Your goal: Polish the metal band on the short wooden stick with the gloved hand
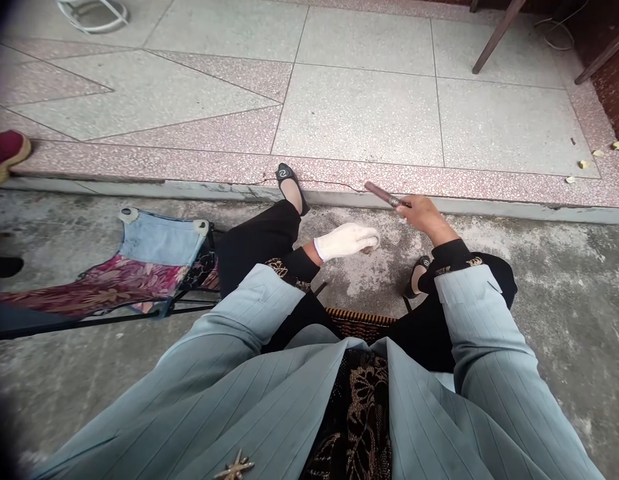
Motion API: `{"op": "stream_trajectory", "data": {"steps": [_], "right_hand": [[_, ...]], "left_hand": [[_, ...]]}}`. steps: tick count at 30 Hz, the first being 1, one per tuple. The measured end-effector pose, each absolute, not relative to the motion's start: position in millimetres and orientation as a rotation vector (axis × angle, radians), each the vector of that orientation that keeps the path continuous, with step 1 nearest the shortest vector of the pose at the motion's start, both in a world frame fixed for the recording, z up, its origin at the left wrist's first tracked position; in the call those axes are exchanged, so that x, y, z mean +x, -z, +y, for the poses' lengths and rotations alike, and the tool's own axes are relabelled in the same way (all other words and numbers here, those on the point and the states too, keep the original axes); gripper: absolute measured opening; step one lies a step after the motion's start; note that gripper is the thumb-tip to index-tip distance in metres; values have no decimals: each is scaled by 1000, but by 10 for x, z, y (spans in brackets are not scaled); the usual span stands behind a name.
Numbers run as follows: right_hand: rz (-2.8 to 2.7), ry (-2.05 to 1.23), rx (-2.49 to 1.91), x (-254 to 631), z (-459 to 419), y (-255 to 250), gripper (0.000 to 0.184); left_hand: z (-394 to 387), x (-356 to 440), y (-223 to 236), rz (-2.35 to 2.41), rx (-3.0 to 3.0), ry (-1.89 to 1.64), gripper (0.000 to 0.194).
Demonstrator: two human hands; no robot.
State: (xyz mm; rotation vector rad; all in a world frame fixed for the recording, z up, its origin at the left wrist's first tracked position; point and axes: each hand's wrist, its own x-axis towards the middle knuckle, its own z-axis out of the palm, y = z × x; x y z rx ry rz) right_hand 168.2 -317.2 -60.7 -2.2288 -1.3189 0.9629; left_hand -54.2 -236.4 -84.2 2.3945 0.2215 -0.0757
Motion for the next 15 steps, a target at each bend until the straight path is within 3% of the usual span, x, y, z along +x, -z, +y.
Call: {"op": "stream_trajectory", "data": {"steps": [3, 7, 11, 15], "right_hand": [[-1703, -923, -2459, 1599, -3147, 604, 25], [-2037, -1172, -2489, 1503, -3166, 609, 18], [-2093, -1573, -2223, 1478, -3208, 657, 15], [-1997, -2058, -1660, 1498, -3245, 601, 29]], "left_hand": [[-2363, -547, 880, 261, 2522, 125, 35], [-2341, -558, 893, 246, 2600, 169, 35], [-2252, -580, 871, 256, 2579, 180, 32], [-2153, -614, 848, 240, 2456, 125, 35]]}}
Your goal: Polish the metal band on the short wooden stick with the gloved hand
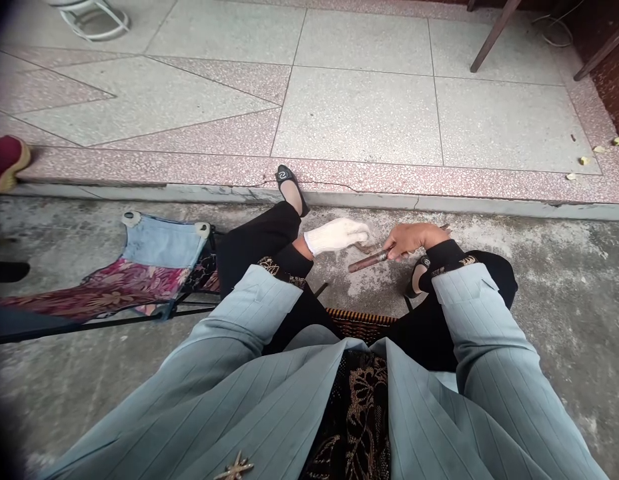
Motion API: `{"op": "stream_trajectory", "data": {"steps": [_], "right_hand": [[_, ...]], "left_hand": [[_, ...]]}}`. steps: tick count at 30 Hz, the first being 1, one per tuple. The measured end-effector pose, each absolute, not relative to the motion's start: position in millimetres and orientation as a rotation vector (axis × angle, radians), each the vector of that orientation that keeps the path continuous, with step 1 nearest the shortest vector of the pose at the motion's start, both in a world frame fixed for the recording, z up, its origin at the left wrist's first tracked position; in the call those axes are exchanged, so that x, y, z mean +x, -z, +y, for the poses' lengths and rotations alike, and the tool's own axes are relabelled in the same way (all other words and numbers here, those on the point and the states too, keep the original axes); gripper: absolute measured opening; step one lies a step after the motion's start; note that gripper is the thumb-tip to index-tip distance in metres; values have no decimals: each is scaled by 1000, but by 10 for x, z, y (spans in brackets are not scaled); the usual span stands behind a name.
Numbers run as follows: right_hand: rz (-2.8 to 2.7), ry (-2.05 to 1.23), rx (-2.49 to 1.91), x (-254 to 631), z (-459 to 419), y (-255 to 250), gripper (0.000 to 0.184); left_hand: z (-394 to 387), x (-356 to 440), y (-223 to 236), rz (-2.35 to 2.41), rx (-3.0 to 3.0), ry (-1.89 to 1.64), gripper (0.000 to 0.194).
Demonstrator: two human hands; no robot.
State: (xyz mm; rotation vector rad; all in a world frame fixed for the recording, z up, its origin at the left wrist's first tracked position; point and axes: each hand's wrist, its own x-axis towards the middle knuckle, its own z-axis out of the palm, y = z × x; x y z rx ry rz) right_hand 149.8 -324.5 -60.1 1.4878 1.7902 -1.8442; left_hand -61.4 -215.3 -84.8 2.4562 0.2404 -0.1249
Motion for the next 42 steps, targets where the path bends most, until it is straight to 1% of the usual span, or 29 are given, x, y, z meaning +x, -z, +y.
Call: {"op": "stream_trajectory", "data": {"steps": [2, 4, 5, 7, 10, 12, 15, 17, 19, 21, 22, 24, 25, 27, 29, 31, 32, 34, 37, 39, 42], "right_hand": [[1826, 2060, 1375, 1531, -3274, 500, 40], [1891, 2217, 1445, 1583, -3316, 380, 46], [1933, 2275, 1569, 1612, -3339, 329, 46], [1986, 2351, 1959, 1667, -3375, 271, 42], [1913, 2334, 2564, 1712, -3368, 321, 36], [1816, 2176, 2825, 1712, -3319, 417, 35], [1752, 1639, 2932, 1669, -3221, 557, 33], [1776, 1239, 2808, 1610, -3168, 611, 29], [1812, 946, 2608, 1530, -3138, 634, 29], [1837, 799, 2405, 1449, -3130, 646, 29], [1841, 785, 2305, 1415, -3134, 653, 27], [1820, 872, 2100, 1374, -3152, 669, 23], [1799, 979, 1991, 1369, -3166, 671, 20], [1747, 1330, 1744, 1397, -3201, 646, 19], [1738, 1757, 1494, 1473, -3248, 559, 25], [1817, 2111, 1395, 1581, -3302, 419, 38], [1888, 2216, 1503, 1638, -3329, 342, 44], [1998, 2320, 1894, 1731, -3375, 215, 44], [1992, 2325, 2411, 1765, -3395, 161, 26], [1922, 2317, 2602, 1725, -3370, 213, 22], [1817, 2315, 2764, 1658, -3300, 346, 21]], "left_hand": [[-2143, -625, 841, 232, 2333, 83, 37], [-2171, -625, 837, 256, 2203, 45, 40], [-2196, -620, 835, 274, 2152, 37, 41], [-2254, -605, 831, 291, 2101, 22, 43], [-2321, -577, 817, 269, 2149, 11, 40], [-2341, -562, 809, 266, 2226, 36, 37], [-2353, -551, 815, 280, 2320, 95, 32], [-2366, -550, 836, 315, 2351, 123, 27], [-2384, -553, 865, 363, 2372, 141, 24], [-2399, -559, 894, 390, 2388, 134, 23], [-2402, -563, 906, 376, 2387, 125, 24], [-2391, -571, 920, 310, 2376, 120, 25], [-2378, -576, 922, 276, 2367, 124, 25], [-2337, -587, 915, 232, 2348, 135, 28], [-2289, -600, 899, 228, 2333, 130, 32], [-2253, -611, 882, 237, 2260, 87, 37], [-2242, -615, 875, 255, 2197, 58, 40], [-2240, -612, 867, 303, 2066, -2, 43], [-2273, -586, 868, 364, 2048, -94, 41], [-2306, -561, 876, 331, 2097, -117, 39], [-2348, -533, 891, 274, 2156, -28, 39]]}}
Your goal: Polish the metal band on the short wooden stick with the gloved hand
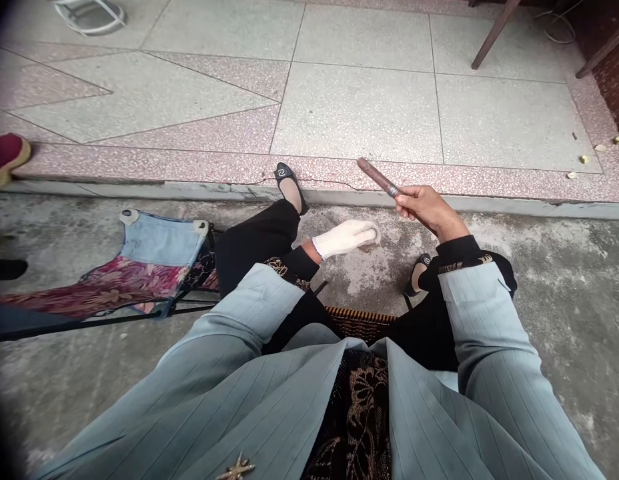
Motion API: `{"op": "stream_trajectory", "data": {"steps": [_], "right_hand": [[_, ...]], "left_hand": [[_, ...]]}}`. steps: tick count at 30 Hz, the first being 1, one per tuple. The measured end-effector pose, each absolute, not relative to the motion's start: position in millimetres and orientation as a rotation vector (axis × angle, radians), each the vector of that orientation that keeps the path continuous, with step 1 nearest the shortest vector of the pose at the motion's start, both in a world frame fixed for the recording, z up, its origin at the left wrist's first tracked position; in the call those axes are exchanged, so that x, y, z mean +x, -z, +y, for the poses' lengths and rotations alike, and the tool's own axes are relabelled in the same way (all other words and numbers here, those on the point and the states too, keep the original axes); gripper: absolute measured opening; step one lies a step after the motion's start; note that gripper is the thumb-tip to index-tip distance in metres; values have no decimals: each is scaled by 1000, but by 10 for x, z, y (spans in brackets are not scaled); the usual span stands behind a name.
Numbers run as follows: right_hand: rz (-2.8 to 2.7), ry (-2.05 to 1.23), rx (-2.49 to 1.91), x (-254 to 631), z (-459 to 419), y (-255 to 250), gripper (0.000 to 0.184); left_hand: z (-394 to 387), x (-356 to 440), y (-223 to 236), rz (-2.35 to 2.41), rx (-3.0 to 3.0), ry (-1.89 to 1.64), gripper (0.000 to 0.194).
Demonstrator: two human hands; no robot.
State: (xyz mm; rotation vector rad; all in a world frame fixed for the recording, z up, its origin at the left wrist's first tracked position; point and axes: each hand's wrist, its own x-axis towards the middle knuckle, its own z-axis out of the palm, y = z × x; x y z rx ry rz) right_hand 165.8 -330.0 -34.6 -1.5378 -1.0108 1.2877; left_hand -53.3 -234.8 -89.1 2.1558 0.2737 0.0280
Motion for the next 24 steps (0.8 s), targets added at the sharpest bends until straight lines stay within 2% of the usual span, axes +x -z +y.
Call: {"op": "stream_trajectory", "data": {"steps": [7, 11, 14, 17, 19, 20, 22, 24], "right_hand": [[-1127, -1142, -1914, 1670, -3168, 587, 20], [-1557, -916, -2295, 1588, -3154, 612, 24], [-1913, -1021, -2453, 1469, -3162, 640, 18], [-2042, -1670, -2180, 1410, -3186, 655, 12], [-1974, -2090, -1745, 1433, -3216, 611, 20], [-1902, -2177, -1551, 1460, -3236, 569, 26], [-1698, -2067, -1366, 1525, -3281, 461, 37], [-1399, -1751, -1349, 1584, -3321, 364, 36]], "left_hand": [[-2383, -518, 897, 335, 2399, 119, 33], [-2411, -529, 919, 322, 2497, 149, 35], [-2413, -552, 932, 306, 2508, 164, 32], [-2350, -587, 916, 280, 2511, 171, 29], [-2280, -610, 890, 249, 2496, 163, 28], [-2246, -619, 877, 232, 2462, 139, 29], [-2199, -629, 857, 230, 2322, 55, 33], [-2193, -623, 853, 274, 2132, -49, 38]]}}
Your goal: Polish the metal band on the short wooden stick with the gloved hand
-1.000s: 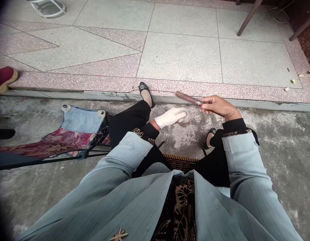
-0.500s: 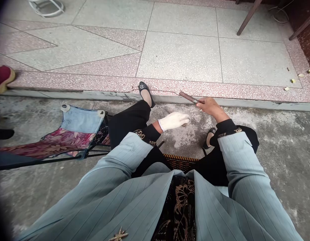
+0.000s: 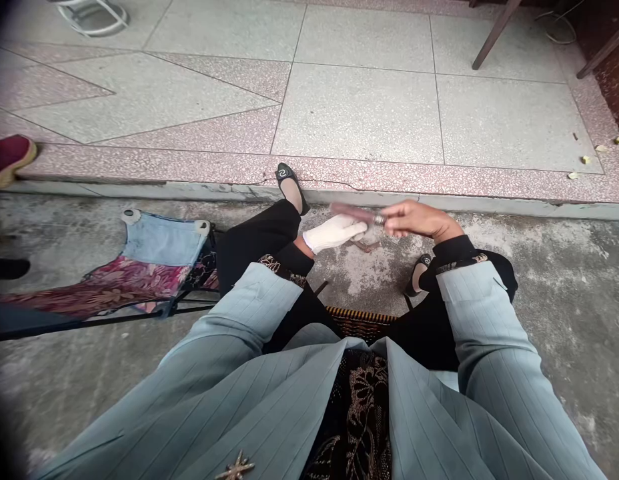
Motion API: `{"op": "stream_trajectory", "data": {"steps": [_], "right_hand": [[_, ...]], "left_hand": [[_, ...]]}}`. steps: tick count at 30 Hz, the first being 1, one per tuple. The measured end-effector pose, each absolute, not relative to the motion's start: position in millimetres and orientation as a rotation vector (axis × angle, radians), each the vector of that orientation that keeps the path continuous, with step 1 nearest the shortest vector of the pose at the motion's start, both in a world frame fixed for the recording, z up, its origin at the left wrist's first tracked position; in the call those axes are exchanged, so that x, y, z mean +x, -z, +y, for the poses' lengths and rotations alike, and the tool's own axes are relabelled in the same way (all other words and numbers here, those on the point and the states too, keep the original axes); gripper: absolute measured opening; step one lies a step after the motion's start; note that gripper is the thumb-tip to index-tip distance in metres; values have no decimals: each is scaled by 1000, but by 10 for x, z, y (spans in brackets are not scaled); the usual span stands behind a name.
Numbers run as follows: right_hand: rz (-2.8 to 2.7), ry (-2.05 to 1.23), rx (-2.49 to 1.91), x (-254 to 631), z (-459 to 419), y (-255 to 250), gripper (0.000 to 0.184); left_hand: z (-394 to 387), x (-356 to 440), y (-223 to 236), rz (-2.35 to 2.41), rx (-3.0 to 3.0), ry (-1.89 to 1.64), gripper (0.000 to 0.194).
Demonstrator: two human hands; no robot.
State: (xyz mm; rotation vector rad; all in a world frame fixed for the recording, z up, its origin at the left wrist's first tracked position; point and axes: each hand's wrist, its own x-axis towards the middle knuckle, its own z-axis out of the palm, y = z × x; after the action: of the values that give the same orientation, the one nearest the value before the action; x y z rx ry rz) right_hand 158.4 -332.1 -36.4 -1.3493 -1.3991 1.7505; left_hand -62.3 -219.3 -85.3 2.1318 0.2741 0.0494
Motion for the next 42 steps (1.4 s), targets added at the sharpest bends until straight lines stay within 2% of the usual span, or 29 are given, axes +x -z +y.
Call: {"op": "stream_trajectory", "data": {"steps": [3, 7, 11, 15, 17, 21, 24, 26, 29, 35, 42], "right_hand": [[-1061, -1400, -1376, 1630, -3332, 334, 27], [-942, -1205, -1597, 1661, -3244, 493, 21], [-1123, -994, -2034, 1684, -3155, 607, 20], [-1557, -875, -2390, 1617, -3143, 594, 23], [-1799, -1042, -2474, 1543, -3155, 601, 19], [-2030, -1725, -2282, 1407, -3184, 658, 12], [-1973, -2138, -1785, 1412, -3209, 612, 27], [-1877, -2164, -1492, 1474, -3239, 514, 39], [-1592, -1835, -1406, 1577, -3300, 356, 45], [-1014, -1061, -1481, 1633, -3274, 386, 34], [-1247, -648, -2026, 1724, -3120, 585, 27]], "left_hand": [[-2241, -589, 882, 331, 1999, -123, 39], [-2292, -552, 940, 267, 2122, -96, 36], [-2281, -546, 973, 255, 2249, -56, 35], [-2287, -548, 994, 273, 2419, 55, 33], [-2300, -555, 1001, 265, 2492, 126, 32], [-2278, -581, 996, 239, 2500, 192, 30], [-2212, -603, 968, 234, 2473, 194, 31], [-2177, -618, 940, 207, 2404, 143, 34], [-2177, -632, 894, 257, 2196, -15, 39], [-2253, -611, 842, 354, 2039, -42, 41], [-2272, -645, 696, 182, 2189, -16, 35]]}}
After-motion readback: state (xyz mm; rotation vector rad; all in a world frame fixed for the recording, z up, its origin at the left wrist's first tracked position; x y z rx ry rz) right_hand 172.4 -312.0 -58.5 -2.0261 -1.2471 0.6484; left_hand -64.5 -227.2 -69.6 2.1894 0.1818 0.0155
